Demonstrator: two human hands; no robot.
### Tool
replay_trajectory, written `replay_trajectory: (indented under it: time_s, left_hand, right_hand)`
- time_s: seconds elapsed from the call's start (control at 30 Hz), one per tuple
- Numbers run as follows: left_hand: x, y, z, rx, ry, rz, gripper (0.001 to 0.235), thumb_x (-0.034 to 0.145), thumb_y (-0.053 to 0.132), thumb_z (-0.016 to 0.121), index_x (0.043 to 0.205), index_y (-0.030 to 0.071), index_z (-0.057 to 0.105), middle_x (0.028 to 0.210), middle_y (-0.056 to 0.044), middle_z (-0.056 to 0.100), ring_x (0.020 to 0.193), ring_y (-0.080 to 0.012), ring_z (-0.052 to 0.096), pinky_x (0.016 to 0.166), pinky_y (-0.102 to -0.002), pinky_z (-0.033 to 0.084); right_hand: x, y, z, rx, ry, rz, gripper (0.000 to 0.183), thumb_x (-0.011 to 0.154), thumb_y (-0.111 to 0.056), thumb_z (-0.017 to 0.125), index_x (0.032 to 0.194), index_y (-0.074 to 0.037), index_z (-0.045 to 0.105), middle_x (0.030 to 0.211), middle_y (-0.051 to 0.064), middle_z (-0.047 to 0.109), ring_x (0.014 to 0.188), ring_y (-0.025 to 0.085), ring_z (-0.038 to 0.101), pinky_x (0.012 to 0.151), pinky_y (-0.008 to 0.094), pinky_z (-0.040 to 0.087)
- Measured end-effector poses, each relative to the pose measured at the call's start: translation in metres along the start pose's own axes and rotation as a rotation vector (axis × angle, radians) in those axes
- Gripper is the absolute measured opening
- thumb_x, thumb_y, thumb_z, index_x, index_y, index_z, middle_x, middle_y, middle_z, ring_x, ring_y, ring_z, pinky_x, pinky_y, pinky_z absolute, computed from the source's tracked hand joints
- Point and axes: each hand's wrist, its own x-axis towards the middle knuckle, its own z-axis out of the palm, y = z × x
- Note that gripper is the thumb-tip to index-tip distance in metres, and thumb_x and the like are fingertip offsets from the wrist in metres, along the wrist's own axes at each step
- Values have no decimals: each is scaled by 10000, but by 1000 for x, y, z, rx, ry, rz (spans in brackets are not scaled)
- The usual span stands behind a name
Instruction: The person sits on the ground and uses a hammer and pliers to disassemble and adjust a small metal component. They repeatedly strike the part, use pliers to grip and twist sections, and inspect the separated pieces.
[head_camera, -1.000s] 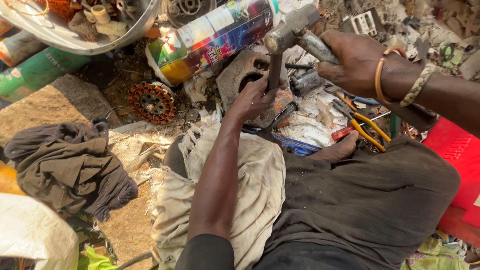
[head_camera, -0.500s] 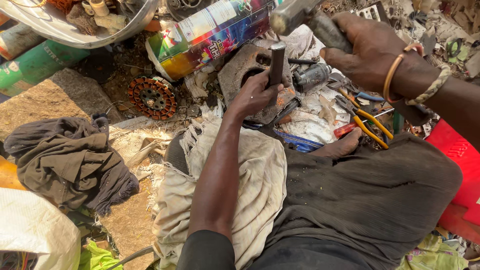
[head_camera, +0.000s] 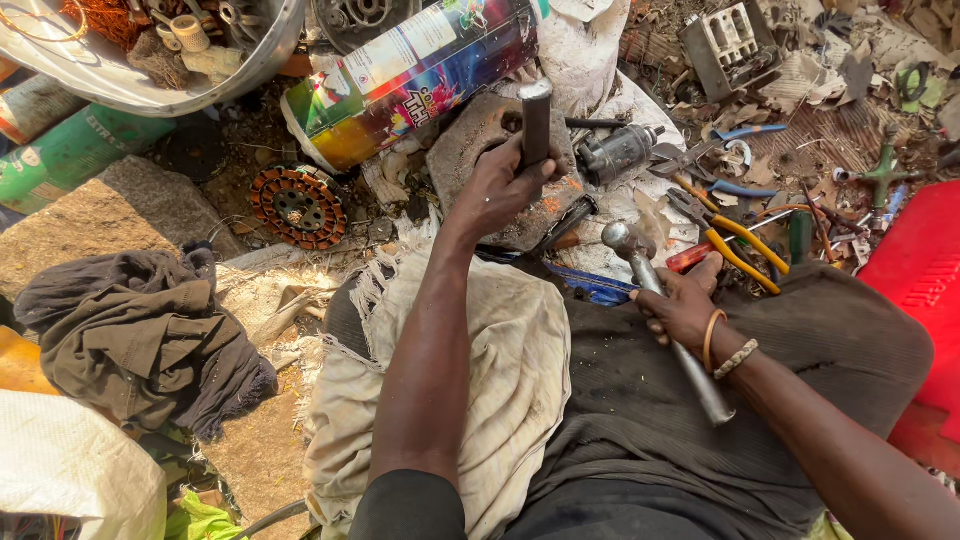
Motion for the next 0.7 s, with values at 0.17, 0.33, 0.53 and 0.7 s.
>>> replay_trajectory:
  time_s: [0.17, 0.33, 0.53, 0.7]
  left_hand:
    - [-11, 6, 1, 346, -13, 136, 248, 950, 225, 727, 1157, 92, 694, 988, -89, 790, 890, -194, 736, 816, -400, 551]
    - [-12, 9, 0, 393, 30, -35, 298, 925, 258, 721, 1194, 132, 708, 993, -102, 796, 882, -250, 754, 795, -411, 552]
    - [-8, -2, -2, 421, 21, 72, 296, 925, 236, 734, 1190, 107, 709, 1036, -127, 786, 912, -283, 758, 819, -433, 561]
    - [-8, -2, -5, 393, 21, -1, 298, 950, 260, 704, 1222, 138, 698, 1017, -116, 787, 893, -279, 746, 793, -442, 574]
  right_hand:
    - [-3, 13, 4, -50, -1, -21, 387, 944, -224, 674, 1277, -43, 598, 655, 12, 526, 489, 102, 493, 413, 282, 443]
    - [-51, -57, -6, -214, 127, -182, 498, 954, -295, 647, 1397, -99, 533, 660, 34, 545, 491, 128, 530, 426, 305, 480]
    - [-97, -165, -33, -545, 464, -1079, 390, 1168, -300, 590, 1382, 18, 517, 1005, 95, 653, 813, 160, 656, 693, 316, 593]
    - [-85, -224, 3, -939, 363, -839, 407, 1063, -241, 586, 1384, -9, 490, 784, 136, 647, 600, 252, 639, 535, 429, 562]
